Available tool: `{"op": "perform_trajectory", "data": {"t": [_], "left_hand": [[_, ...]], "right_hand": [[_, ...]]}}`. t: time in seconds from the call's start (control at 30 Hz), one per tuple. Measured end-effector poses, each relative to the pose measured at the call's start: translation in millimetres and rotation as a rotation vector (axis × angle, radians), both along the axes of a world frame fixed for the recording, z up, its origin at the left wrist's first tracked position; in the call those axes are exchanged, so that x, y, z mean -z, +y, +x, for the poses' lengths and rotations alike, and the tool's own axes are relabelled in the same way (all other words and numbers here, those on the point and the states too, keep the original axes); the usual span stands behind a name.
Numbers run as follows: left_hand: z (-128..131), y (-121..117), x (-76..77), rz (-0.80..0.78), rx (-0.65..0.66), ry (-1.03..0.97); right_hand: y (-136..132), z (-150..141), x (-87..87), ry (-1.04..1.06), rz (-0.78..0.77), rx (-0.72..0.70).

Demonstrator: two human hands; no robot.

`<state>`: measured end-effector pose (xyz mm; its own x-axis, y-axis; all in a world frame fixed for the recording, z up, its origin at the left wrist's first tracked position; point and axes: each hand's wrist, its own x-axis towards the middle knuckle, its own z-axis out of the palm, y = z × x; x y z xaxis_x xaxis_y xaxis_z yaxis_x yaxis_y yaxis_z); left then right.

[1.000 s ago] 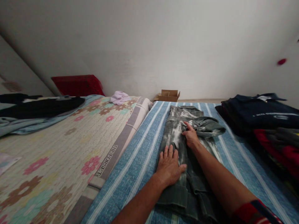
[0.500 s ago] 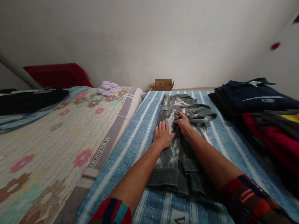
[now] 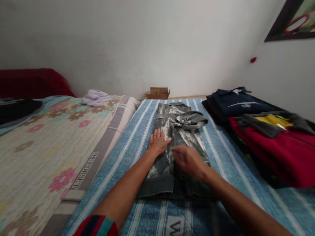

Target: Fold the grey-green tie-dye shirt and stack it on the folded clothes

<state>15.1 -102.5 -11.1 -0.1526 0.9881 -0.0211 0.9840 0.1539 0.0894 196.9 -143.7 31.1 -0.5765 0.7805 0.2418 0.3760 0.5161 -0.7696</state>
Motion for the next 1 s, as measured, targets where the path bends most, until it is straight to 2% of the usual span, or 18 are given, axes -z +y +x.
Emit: {"op": "perform_trajectory", "data": {"t": [0.07,0.13,0.2,0.37,0.5,0.6,0.67,0.73,0.8,0.93,1.0], "left_hand": [[-0.1,4.8,-3.1,0.004,0.005,0.015],[0.2,8.3,-2.8,0.005,0.013,0.032],[-0.1,9.8,0.4,0.002,0.023,0.05],[-2.5,8.7,3.2,-0.013,0.023,0.071],[5.4,1.1,-8.0,-0.06,0.009,0.051],[18.0,-9.6,-16.5,-0.087,0.053,0.009],[24.1,-14.9,-20.3,-0.097,0.096,-0.016],[24.6,-15.4,-22.7,-0.081,0.125,-0.025],[18.3,-9.3,-23.9,-0.027,0.133,-0.029],[-8.5,21.8,-23.5,0.118,0.094,-0.036],[-24.1,42.7,-22.1,0.183,0.063,-0.042]], "right_hand": [[-41.8,1.7,5.2,-0.183,0.224,-0.188],[-71.4,-2.4,16.1,-0.312,0.36,-0.222],[-85.9,-7.7,27.4,-0.363,0.45,-0.201],[-84.2,-13.5,39.5,-0.343,0.523,-0.163],[-80.8,-18.9,53.2,-0.278,0.584,-0.12],[-78.0,-24.2,70.1,-0.199,0.667,-0.1],[-72.3,-24.3,75.1,-0.154,0.682,-0.136],[-61.8,-19.1,69.2,-0.127,0.628,-0.201],[-45.5,-8.6,52.4,-0.118,0.525,-0.229],[4.4,17.4,8.5,-0.177,0.342,-0.075],[37.0,27.1,-5.6,-0.234,0.317,0.034]]}}
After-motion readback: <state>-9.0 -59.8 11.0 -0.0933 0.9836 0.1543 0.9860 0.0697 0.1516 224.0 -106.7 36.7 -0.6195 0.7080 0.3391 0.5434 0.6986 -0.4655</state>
